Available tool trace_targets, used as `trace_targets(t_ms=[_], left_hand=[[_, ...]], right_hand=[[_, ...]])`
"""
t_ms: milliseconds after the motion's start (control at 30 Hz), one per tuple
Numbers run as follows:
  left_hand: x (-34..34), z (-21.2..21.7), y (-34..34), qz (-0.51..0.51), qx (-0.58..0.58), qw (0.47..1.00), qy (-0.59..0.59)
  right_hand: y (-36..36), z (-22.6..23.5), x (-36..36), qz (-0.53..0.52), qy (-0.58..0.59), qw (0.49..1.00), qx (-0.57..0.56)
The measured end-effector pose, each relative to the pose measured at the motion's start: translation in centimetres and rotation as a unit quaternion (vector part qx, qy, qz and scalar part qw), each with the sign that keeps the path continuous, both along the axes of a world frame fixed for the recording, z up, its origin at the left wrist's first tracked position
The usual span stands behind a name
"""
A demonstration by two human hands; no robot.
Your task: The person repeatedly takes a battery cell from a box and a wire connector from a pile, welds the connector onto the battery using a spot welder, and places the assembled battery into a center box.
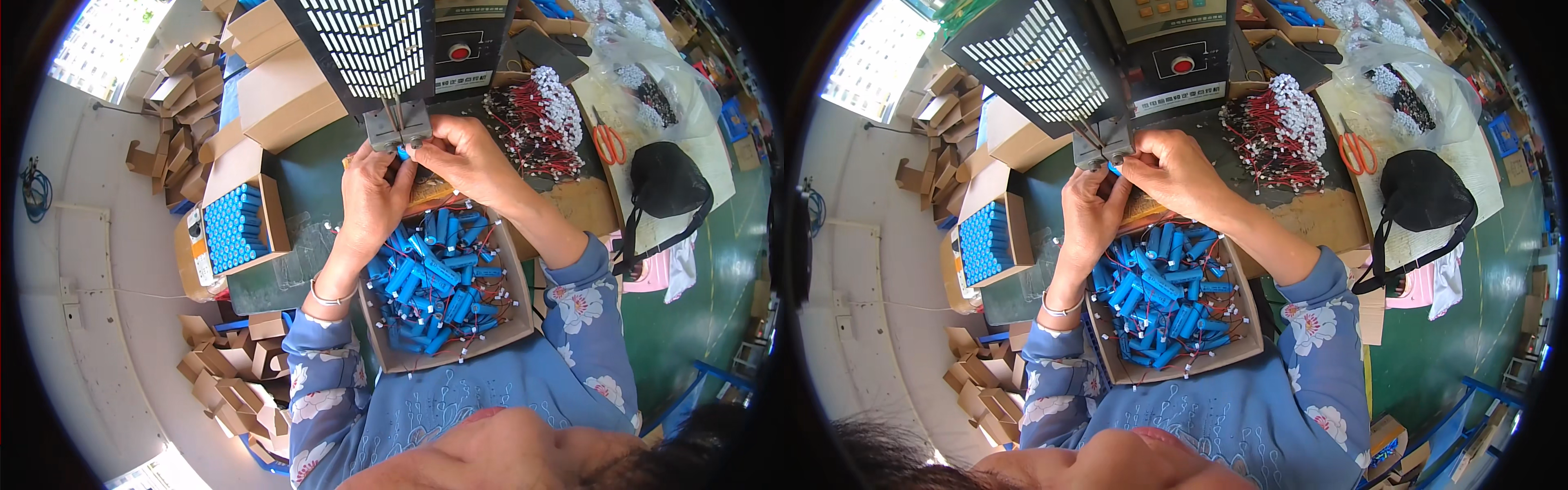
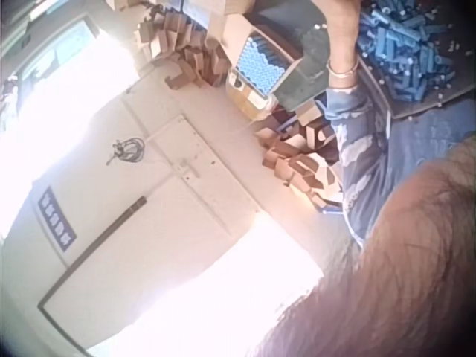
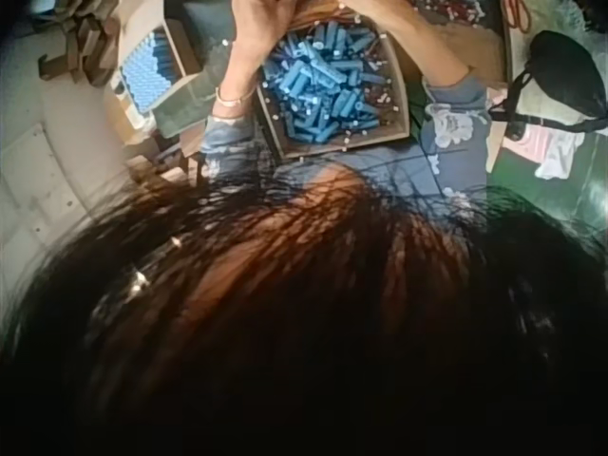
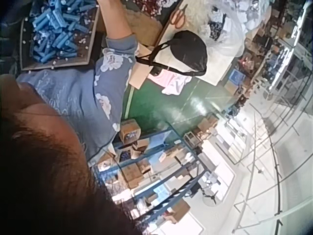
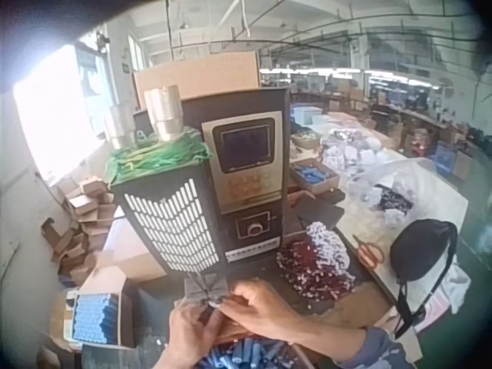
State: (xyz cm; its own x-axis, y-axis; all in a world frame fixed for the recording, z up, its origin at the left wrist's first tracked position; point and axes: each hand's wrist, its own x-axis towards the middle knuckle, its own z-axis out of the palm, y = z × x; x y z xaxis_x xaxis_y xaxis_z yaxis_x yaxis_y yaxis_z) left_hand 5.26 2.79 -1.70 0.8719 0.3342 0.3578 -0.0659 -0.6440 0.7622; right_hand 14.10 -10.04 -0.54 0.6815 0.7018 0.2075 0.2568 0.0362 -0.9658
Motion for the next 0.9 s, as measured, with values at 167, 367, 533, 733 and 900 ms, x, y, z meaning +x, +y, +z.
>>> trace_targets(t_ms=[167,367,533,733,900], left_hand=[[0.1,0.0,0.0,-0.010,0.034,0.998,-0.042],[0.0,0.3,0.8,-0.062,0.074,0.994,-0.047],[-5.3,1.3,4.3,0.014,0.023,0.999,-0.038],[-14.1,-1.3,14.3,0.168,0.329,0.889,0.270],[-9.3,-7.5,19.4,0.112,0.286,0.928,0.209]], right_hand=[[0.1,0.3,-0.3,-0.019,0.015,0.999,-0.023],[-0.6,-0.1,0.5,0.022,-0.051,0.998,0.022],[-7.8,2.2,-0.7,0.184,0.047,0.981,-0.028],[-14.5,-6.7,1.0,-0.145,-0.316,0.880,-0.323],[-13.6,-10.8,1.1,-0.298,-0.459,0.751,-0.370]])
